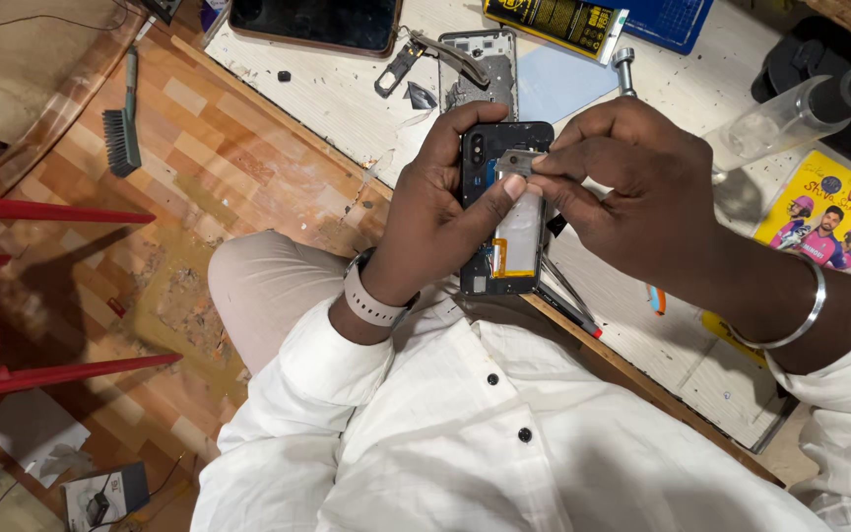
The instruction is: The person holds a disassembled smartphone with the battery exposed and uses a small pry tool to work along the edge of the phone's internal frame, prying and pressing components while turning the phone over to reach different sides. The person continues prying at the phone's edge throughout the episode.
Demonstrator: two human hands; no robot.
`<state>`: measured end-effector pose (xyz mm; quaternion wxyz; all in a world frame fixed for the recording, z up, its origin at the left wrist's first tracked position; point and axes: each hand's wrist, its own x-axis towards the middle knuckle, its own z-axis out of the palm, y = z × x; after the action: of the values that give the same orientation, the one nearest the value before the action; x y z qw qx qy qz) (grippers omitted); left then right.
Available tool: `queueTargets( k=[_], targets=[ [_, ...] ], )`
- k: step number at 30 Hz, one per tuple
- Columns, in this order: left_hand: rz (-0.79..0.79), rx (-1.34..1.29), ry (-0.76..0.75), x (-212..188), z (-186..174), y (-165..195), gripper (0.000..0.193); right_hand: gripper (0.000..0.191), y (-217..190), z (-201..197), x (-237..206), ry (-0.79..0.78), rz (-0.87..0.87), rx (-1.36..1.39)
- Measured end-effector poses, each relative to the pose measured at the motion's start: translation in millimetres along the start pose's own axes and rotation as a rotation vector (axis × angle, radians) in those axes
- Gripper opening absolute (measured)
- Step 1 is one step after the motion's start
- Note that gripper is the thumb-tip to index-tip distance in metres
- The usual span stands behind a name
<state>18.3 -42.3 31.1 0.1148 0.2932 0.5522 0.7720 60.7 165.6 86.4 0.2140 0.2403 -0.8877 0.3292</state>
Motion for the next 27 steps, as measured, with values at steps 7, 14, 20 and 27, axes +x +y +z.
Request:
queueTargets(
  k=[7, 14, 20, 27],
  targets=[
    [-0.007, 0.092, -0.002, -0.6, -1.3, 1.3, 0.055, 0.020, 0.1, -3.3, 1.7, -0.042, 0.019, -0.006],
    [-0.007, 0.056, -0.011, 0.5, -1.1, 5.8, 0.052, 0.019, -2.6, -6.3, 3.7, -0.046, -0.020, -0.074],
    [-0.032, 0.026, 0.009, 0.9, 1.4, 3.1, 0.051, 0.020, 1.8, -5.3, -1.9, -0.054, -0.008, -0.048],
    [0.022, 0.372, 0.096, 1.6, -0.1, 9.9, 0.047, 0.018, -0.5, 0.6, 3.3, -0.030, 0.006, -0.031]
  ],
)
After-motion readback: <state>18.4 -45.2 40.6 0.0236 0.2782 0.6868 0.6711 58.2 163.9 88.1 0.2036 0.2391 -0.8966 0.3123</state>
